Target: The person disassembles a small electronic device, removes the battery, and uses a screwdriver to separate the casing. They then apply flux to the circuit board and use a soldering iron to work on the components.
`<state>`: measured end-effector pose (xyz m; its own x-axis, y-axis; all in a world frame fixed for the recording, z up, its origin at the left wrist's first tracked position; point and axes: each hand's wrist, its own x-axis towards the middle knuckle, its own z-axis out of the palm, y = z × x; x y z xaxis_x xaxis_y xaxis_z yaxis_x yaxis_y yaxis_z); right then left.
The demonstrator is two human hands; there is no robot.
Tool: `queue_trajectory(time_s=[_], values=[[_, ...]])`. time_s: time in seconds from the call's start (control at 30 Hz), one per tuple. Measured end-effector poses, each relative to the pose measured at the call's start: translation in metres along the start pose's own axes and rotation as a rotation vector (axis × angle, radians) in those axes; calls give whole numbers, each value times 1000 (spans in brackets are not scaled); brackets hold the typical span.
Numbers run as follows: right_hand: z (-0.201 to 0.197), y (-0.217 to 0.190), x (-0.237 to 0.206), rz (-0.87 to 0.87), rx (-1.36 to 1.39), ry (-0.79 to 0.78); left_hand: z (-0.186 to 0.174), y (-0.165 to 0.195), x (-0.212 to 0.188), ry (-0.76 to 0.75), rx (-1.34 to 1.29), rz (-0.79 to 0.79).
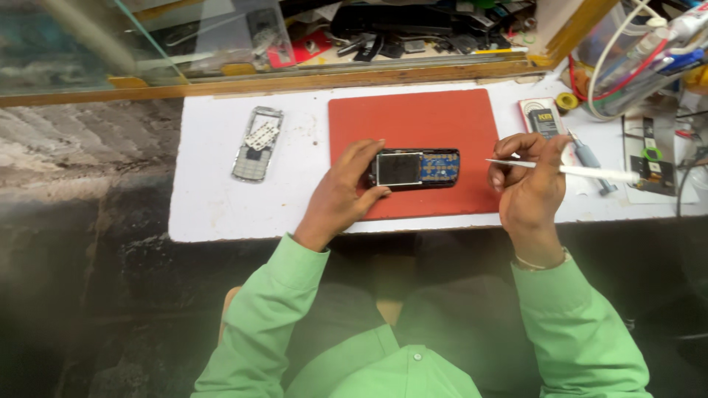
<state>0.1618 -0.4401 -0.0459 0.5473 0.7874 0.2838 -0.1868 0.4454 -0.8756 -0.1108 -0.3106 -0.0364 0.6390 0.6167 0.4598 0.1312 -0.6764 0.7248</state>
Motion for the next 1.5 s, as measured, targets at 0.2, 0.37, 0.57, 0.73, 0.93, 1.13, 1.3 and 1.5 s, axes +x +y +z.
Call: queue_trajectory(time_s=[0.2,0.37,0.57,0.73,0.93,1.13,1.3,1.5], values=[[-4,-8,8,187,50,-86,4,-4,1,-9,11,-47],[6,-7,10,203,57,-186,5,-7,3,-20,10,-71],[8,-6,11,183,-56,-196,6,-12,3,-12,36,-66],[6,-6,15,176,-123,-194,7,-15,3,-11,56,-75],[5,-3,20,195,-161,-162,8,-16,3,-2,69,-61],[-5,5,26,181,-231,-137,11,-15,4,-15,57,-94],[-20,4,25,220,-322,-92,13,-13,5,-6,67,-67],[-18,-8,26,261,-168,-56,17,-10,5,-4,72,-36]])
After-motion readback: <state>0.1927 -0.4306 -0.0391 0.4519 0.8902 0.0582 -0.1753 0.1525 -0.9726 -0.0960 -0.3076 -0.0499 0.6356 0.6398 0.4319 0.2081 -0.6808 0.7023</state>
